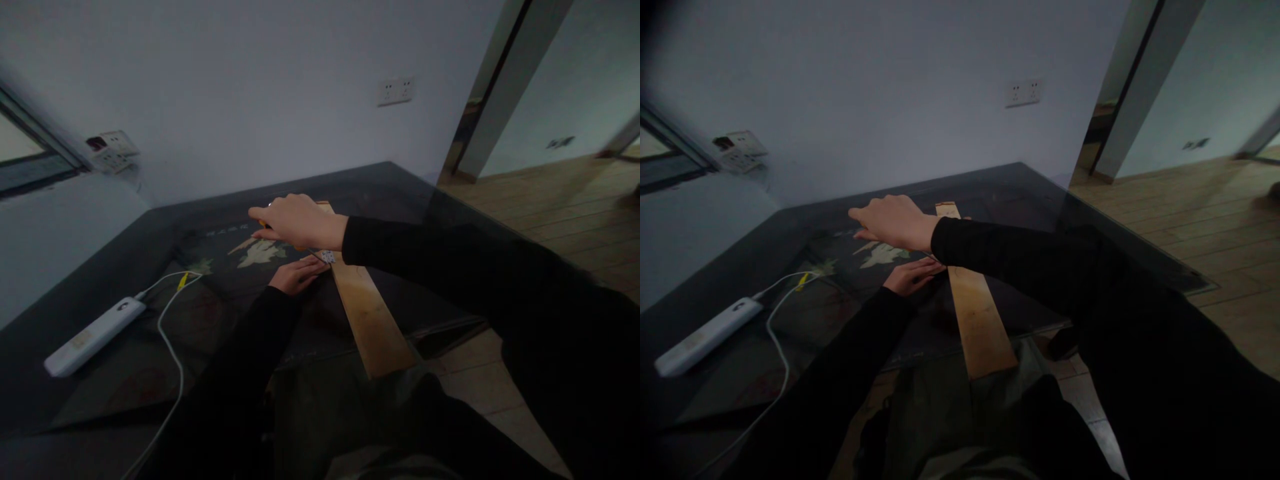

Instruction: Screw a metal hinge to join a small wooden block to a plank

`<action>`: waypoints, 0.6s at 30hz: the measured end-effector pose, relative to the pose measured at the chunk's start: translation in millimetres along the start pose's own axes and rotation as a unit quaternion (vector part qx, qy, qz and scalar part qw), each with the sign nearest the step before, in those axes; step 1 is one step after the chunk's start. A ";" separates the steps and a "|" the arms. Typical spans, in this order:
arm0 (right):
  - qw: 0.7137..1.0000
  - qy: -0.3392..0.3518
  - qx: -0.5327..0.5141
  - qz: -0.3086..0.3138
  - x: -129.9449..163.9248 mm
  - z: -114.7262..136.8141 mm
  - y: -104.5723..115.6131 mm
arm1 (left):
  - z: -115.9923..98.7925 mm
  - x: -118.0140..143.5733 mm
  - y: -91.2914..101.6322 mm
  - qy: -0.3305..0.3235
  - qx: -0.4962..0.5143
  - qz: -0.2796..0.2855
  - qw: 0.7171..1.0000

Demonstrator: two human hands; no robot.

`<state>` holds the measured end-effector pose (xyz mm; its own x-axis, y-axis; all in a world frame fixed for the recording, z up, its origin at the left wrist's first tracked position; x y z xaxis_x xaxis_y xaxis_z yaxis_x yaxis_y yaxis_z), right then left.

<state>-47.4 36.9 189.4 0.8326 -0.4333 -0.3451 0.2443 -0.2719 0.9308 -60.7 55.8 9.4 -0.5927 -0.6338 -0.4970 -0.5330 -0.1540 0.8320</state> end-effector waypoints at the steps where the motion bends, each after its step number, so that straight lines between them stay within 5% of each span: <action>1: 1.000 0.002 -0.006 0.001 0.2 0.5 0.9 | 0.0 0.3 0.2 -0.003 -0.001 -0.004 1.000; 9: 0.998 0.031 -0.033 0.030 2.2 11.7 1.8 | 2.3 0.3 -2.1 0.013 -0.006 0.009 1.000; 18: 1.000 0.001 -0.025 -0.014 4.8 -3.4 7.1 | 0.6 -1.6 -0.9 0.022 0.012 0.015 1.000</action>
<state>-40.0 35.9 194.9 0.8261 -0.4246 -0.3705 0.2916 -0.2405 0.9258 -59.6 57.4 9.3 -0.5826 -0.6702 -0.4598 -0.5297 -0.1160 0.8402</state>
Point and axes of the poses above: each hand's wrist, its own x-axis away from the middle knuckle, its own y-axis out of the back of the hand, z = x × y, the point moved 9 cm from there along -x, towards the middle knuckle, and after that the axes turned 9 degrees about y, right-handed, at the moved point
